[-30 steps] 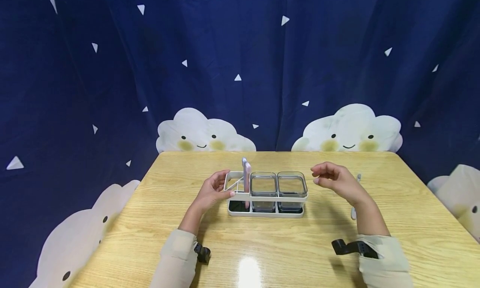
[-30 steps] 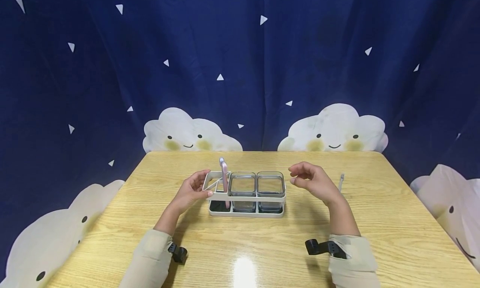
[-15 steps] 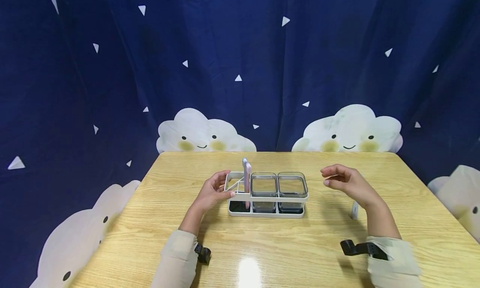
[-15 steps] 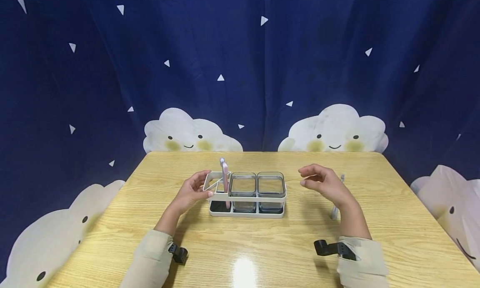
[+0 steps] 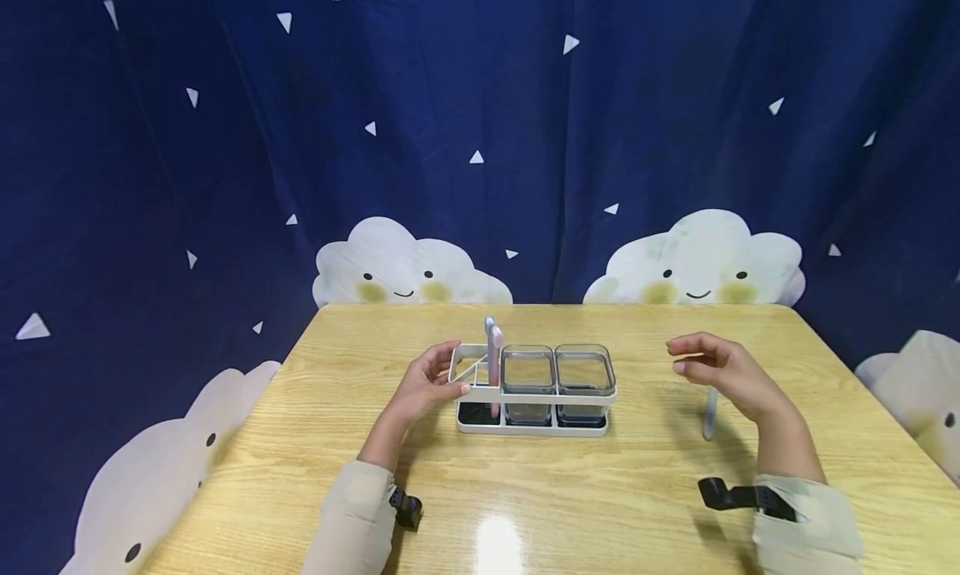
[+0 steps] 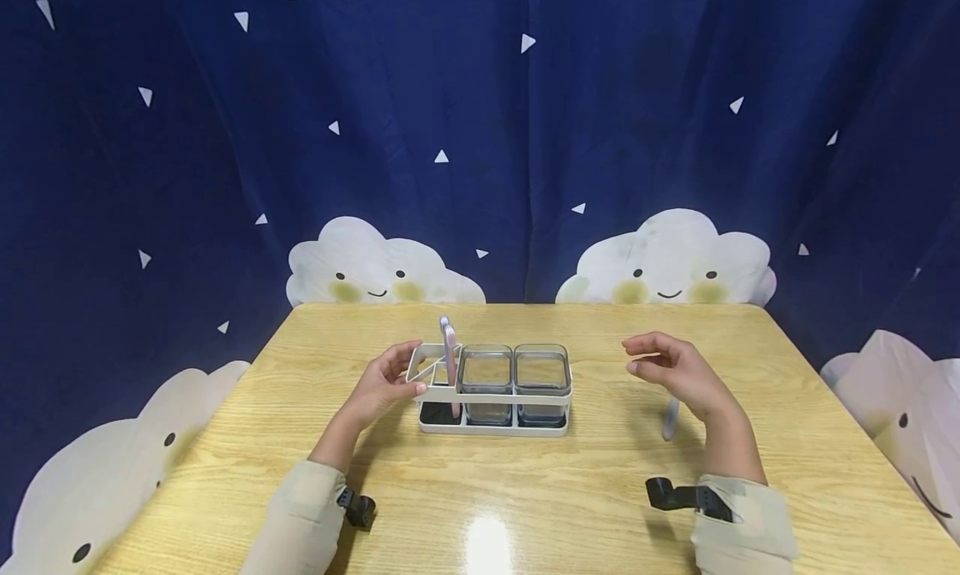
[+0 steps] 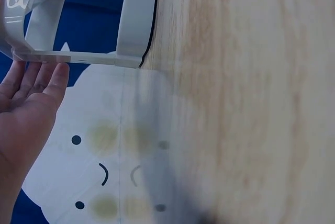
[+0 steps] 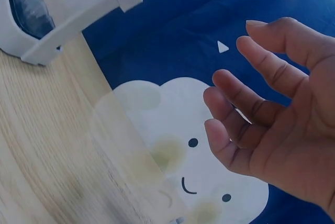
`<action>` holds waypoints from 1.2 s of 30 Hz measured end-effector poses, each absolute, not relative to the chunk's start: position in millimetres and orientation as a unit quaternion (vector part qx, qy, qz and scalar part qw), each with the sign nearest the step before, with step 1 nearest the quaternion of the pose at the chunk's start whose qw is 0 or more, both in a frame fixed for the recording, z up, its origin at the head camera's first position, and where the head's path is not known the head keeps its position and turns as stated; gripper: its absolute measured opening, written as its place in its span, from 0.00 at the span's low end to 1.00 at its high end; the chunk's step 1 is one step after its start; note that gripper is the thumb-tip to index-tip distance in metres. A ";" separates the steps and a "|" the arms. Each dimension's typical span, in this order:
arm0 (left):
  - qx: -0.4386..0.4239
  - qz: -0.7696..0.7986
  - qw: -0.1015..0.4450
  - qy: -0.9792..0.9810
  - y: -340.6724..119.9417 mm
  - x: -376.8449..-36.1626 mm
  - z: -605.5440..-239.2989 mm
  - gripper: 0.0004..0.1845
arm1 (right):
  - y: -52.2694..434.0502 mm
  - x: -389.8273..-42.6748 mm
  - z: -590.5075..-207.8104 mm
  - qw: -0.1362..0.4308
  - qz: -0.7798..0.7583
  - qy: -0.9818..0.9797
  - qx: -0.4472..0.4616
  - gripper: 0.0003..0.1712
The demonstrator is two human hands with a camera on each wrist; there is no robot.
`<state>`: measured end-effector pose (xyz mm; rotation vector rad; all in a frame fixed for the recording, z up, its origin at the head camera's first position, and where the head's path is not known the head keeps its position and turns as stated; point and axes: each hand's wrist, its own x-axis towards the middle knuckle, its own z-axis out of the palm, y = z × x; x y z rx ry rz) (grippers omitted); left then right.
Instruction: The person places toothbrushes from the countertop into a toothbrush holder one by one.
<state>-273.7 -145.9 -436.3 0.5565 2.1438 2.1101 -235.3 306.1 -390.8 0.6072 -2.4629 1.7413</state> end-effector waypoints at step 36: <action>0.174 0.696 0.054 0.695 -144.8 -274.8 -434.6 0.38 | 381.1 -242.8 -438.7 0.032 0.648 -0.756 0.085 0.19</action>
